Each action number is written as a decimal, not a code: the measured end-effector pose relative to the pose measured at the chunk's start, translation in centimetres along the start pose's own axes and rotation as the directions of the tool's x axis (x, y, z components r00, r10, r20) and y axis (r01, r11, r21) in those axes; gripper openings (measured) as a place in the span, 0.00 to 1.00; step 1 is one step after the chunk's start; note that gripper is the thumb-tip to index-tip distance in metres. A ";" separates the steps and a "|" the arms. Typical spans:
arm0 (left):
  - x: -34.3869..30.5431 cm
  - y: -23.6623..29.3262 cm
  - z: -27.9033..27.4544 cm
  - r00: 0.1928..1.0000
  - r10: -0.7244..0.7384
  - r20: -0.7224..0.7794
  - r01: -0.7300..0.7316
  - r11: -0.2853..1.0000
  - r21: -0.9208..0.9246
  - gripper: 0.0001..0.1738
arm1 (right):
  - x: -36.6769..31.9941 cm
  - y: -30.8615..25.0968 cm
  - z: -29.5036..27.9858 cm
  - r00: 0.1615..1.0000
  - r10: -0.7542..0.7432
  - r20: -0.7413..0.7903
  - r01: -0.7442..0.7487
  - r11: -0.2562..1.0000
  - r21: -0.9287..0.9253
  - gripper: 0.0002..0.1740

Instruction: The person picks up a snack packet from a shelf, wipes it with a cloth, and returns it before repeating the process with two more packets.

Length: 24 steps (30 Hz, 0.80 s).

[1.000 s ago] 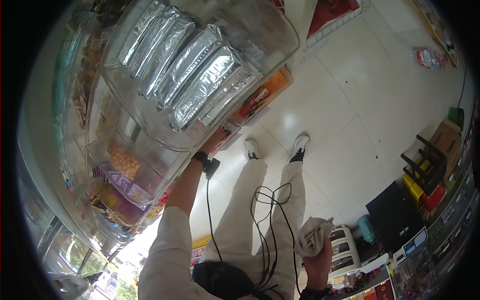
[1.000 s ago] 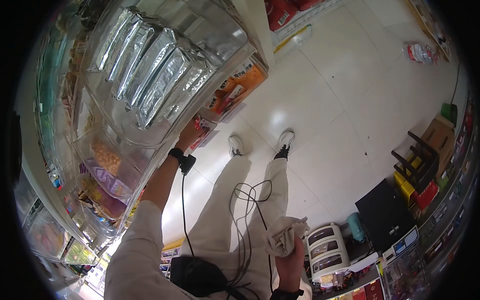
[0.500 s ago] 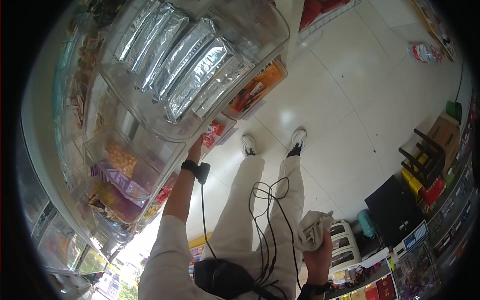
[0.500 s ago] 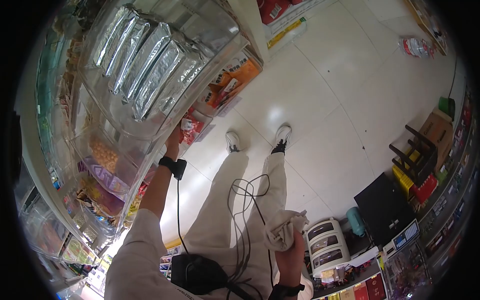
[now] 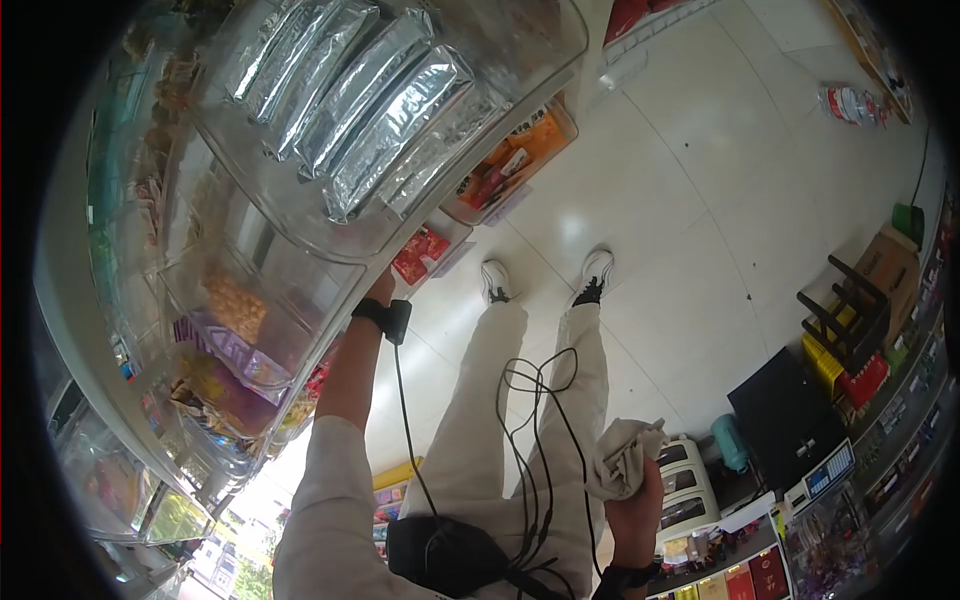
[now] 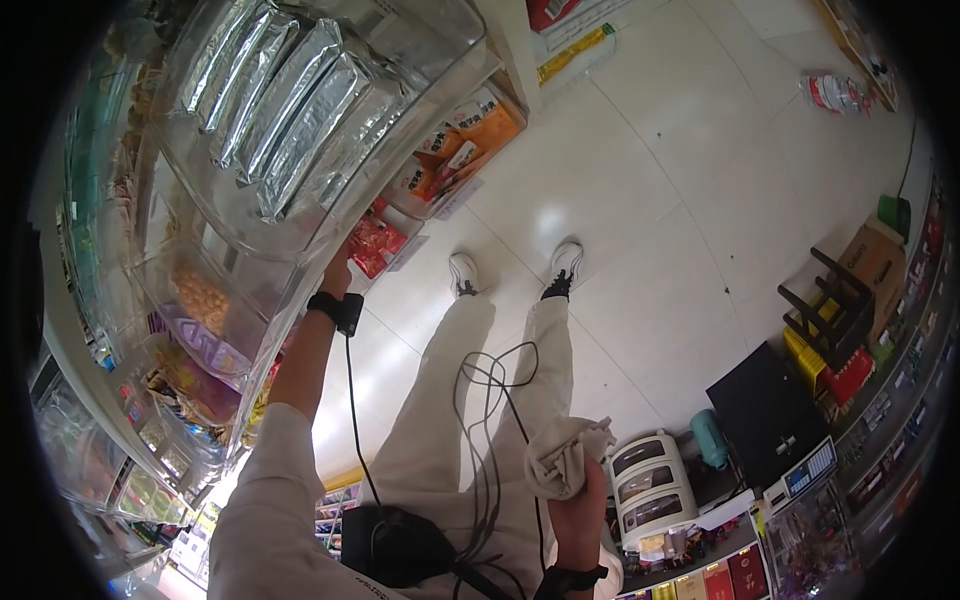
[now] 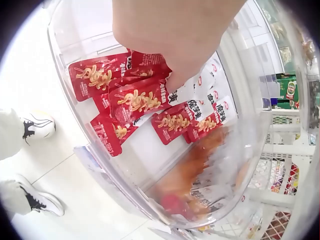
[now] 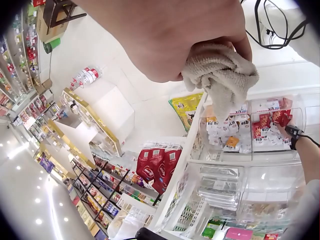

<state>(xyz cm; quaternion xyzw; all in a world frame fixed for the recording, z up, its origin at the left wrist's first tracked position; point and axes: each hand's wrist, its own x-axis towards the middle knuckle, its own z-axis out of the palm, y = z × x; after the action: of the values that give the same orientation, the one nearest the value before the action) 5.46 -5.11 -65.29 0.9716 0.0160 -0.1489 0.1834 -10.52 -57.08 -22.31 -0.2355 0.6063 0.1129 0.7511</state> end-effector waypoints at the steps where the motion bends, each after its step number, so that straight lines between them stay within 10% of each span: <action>1: 0.1 1.0 -0.7 1.000 -0.011 0.007 0.011 0.999 -0.031 0.20 | -0.1 0.2 -0.3 0.999 -0.039 0.003 0.039 0.995 -0.092 0.20; 17: 2.6 10.4 -3.2 0.983 -0.106 -0.149 0.086 0.987 -0.138 0.20 | -0.4 -0.3 -0.5 0.988 0.032 -0.150 -0.024 0.998 0.054 0.28; 19: 3.3 10.4 -3.6 0.983 -0.106 -0.152 0.086 0.987 -0.134 0.20 | -0.4 0.0 -0.6 0.987 -0.081 -0.138 0.048 0.972 -0.228 0.31; 21: 3.9 10.4 -3.9 0.982 -0.102 -0.159 0.082 0.988 -0.130 0.20 | -0.3 1.0 -1.5 0.956 -0.287 0.052 0.231 0.636 -0.736 0.30; 24: 4.3 10.2 -4.1 0.982 -0.099 -0.162 0.079 0.989 -0.125 0.20 | -0.1 1.2 -2.8 0.955 -0.293 0.047 0.206 0.542 -0.815 0.29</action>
<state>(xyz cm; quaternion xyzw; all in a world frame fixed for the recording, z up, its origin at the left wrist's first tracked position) 11.64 -13.25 -59.28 0.9664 0.0839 -0.0733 0.2317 -13.51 -57.38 -22.96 -0.6414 0.4820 0.2581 0.5381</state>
